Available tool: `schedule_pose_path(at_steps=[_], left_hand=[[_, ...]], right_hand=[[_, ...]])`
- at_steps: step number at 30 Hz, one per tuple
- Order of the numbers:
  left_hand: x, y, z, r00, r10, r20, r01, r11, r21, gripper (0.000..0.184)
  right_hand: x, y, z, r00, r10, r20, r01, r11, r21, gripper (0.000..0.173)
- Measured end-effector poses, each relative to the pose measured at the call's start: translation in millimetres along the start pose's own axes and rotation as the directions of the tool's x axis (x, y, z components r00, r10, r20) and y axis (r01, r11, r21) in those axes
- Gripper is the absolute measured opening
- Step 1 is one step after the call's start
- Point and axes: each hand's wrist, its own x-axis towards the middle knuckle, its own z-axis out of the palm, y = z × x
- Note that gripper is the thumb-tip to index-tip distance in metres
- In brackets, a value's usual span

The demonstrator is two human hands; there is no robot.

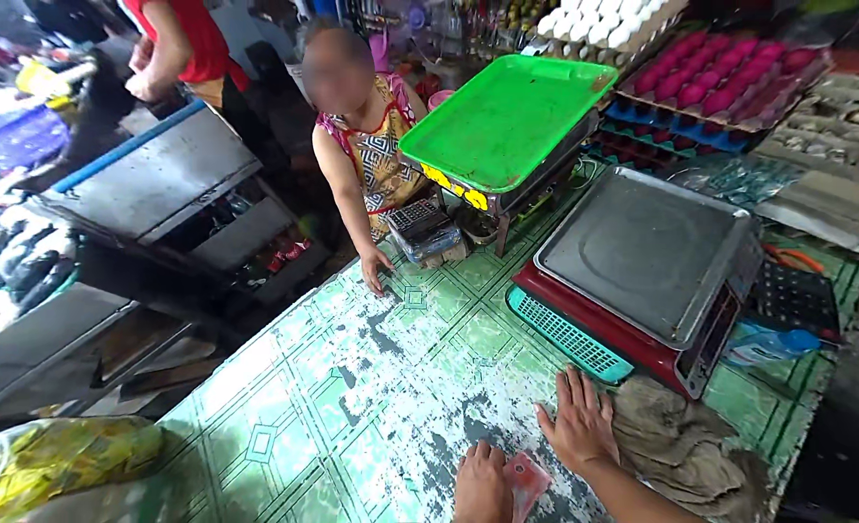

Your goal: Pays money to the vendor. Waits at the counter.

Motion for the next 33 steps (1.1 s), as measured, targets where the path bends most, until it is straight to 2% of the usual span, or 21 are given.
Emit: schedule_pose_path(at_steps=[4, 10, 13, 15, 17, 19, 21, 23, 24, 26, 28, 31, 33], left_hand=[[-0.1, -4.3, 9.0, 0.988, 0.119, -0.097, -0.121, 0.993, -0.017, 0.023], [8.8, 5.3, -5.8, 0.986, 0.011, 0.164, -0.026, 0.995, 0.093, 0.032], [9.0, 13.3, -12.1, 0.97, -0.035, 0.24, 0.004, 0.992, 0.129, 0.037], [5.6, 11.2, -13.2, 0.973, -0.022, 0.228, 0.009, 0.999, 0.054, 0.03], [11.5, -5.7, -21.7, 0.989, -0.012, 0.149, 0.036, 0.987, -0.158, 0.027], [26.8, -30.6, -54.4, 0.998, -0.053, -0.045, 0.028, 0.896, -0.444, 0.025], [40.7, -47.4, -107.3, 0.945, -0.154, -0.288, -0.12, 0.656, -0.745, 0.019], [54.4, -54.3, -164.8, 0.856, -0.273, -0.438, -0.305, 0.419, -0.856, 0.021], [61.7, -56.6, -189.6, 0.813, -0.325, -0.483, -0.363, 0.366, -0.857, 0.022], [77.7, -60.6, -225.8, 0.743, -0.406, -0.532, -0.437, 0.308, -0.845, 0.024], [93.4, -61.7, -249.3, 0.704, -0.452, -0.547, -0.479, 0.266, -0.836, 0.024], [107.8, -59.2, -263.3, 0.681, -0.492, -0.542, -0.483, 0.254, -0.838, 0.02], [115.8, -61.7, -257.2, 0.691, -0.495, -0.527, -0.461, 0.26, -0.849, 0.022]], right_hand=[[0.9, -0.4, -2.9, 1.0, -0.003, 0.0, 0.003, 1.0, -0.005, 0.092], [-0.3, -1.4, -2.0, 1.0, 0.006, 0.017, -0.006, 1.0, -0.016, 0.092], [0.2, -1.0, -1.9, 1.0, 0.006, 0.005, -0.005, 1.0, -0.023, 0.092], [-0.2, -0.5, -1.7, 1.0, 0.005, 0.006, -0.004, 1.0, -0.029, 0.092], [0.2, -0.7, -2.5, 1.0, 0.001, 0.005, 0.0, 1.0, -0.024, 0.092], [1.0, -1.3, -3.5, 1.0, -0.003, -0.003, 0.003, 1.0, -0.001, 0.091], [-0.6, -0.4, -5.3, 1.0, -0.015, -0.01, 0.016, 0.999, 0.037, 0.092], [-1.3, 1.2, -3.1, 0.999, -0.029, -0.037, 0.031, 0.999, 0.039, 0.092], [-1.4, 2.1, -1.0, 0.997, -0.036, -0.064, 0.038, 0.999, 0.037, 0.092], [-2.2, 3.0, 2.1, 0.995, -0.04, -0.094, 0.044, 0.998, 0.039, 0.092], [0.4, 2.3, 2.5, 0.995, -0.036, -0.092, 0.04, 0.998, 0.04, 0.092], [2.7, 1.2, -0.2, 0.997, -0.036, -0.07, 0.04, 0.997, 0.06, 0.092], [-0.2, 2.7, -5.5, 0.997, -0.042, -0.059, 0.047, 0.995, 0.088, 0.09]])
